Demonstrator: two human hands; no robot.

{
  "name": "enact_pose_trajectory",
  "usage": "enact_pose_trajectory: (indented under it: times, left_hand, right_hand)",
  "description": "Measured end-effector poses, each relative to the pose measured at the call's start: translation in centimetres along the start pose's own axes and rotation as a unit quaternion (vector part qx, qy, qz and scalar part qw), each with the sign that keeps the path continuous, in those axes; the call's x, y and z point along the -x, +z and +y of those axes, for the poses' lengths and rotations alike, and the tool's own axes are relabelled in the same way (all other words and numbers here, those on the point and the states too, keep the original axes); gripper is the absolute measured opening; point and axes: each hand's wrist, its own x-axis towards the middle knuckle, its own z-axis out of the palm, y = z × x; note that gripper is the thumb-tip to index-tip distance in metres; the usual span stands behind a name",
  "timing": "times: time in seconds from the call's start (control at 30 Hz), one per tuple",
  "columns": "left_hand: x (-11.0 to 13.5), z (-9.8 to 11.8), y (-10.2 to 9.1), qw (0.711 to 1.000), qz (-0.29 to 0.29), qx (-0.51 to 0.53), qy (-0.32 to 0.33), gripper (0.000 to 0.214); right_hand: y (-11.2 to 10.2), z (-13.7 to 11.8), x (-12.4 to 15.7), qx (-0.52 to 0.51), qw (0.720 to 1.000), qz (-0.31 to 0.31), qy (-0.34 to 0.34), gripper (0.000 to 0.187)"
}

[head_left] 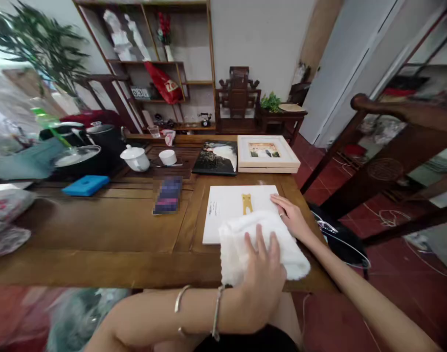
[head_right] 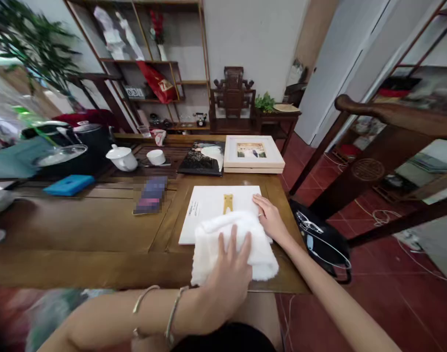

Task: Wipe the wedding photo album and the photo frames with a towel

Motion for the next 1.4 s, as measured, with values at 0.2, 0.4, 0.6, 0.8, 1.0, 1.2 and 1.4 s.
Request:
enact_pose_trajectory:
  times: [0.2,0.4,0.6,0.8,1.0,1.2,1.4]
  left_hand:
    - [-3.0,-6.5,-0.4,0.994,-0.024,0.073,-0.079,0.032]
    - [-5.2,-15.5,1.4,0.989,-0.031,0.123,-0.083,0.038]
    - [1.1,-11.7,0.5,0.989,-0.050,0.142,0.004,0.031]
    - [3.6,-11.4,0.7,0.987,-0.024,0.158,0.030,0.042]
    - [-0.6,-18.0,2.3,0.987,-0.041,0.121,-0.093,0.036]
    - [2.4,-14.9,2.2,0.989,-0.014,0.129,-0.067,0.029]
    - [7.0,-9.8,1.7,0.988,0.014,0.151,0.020,0.016]
  right_hand:
    - [-0.1,0.6,0.0,0.004,1.000,-0.009,-0.012,0.043]
    - [0.3,0.1,-0.1,0.040,0.998,-0.043,-0.001,0.049]
    - [0.3,-0.1,0.0,0.037,0.998,-0.040,-0.009,0.047]
    - [0.3,-0.3,-0.1,0.010,0.999,-0.037,-0.018,0.045]
    - [0.4,-0.6,-0.1,-0.006,0.999,-0.036,-0.006,0.045]
    - [0.4,-0.7,-0.1,0.018,0.999,-0.034,-0.001,0.043]
    - [0.4,-0.5,-0.1,0.014,0.999,-0.030,-0.012,0.044]
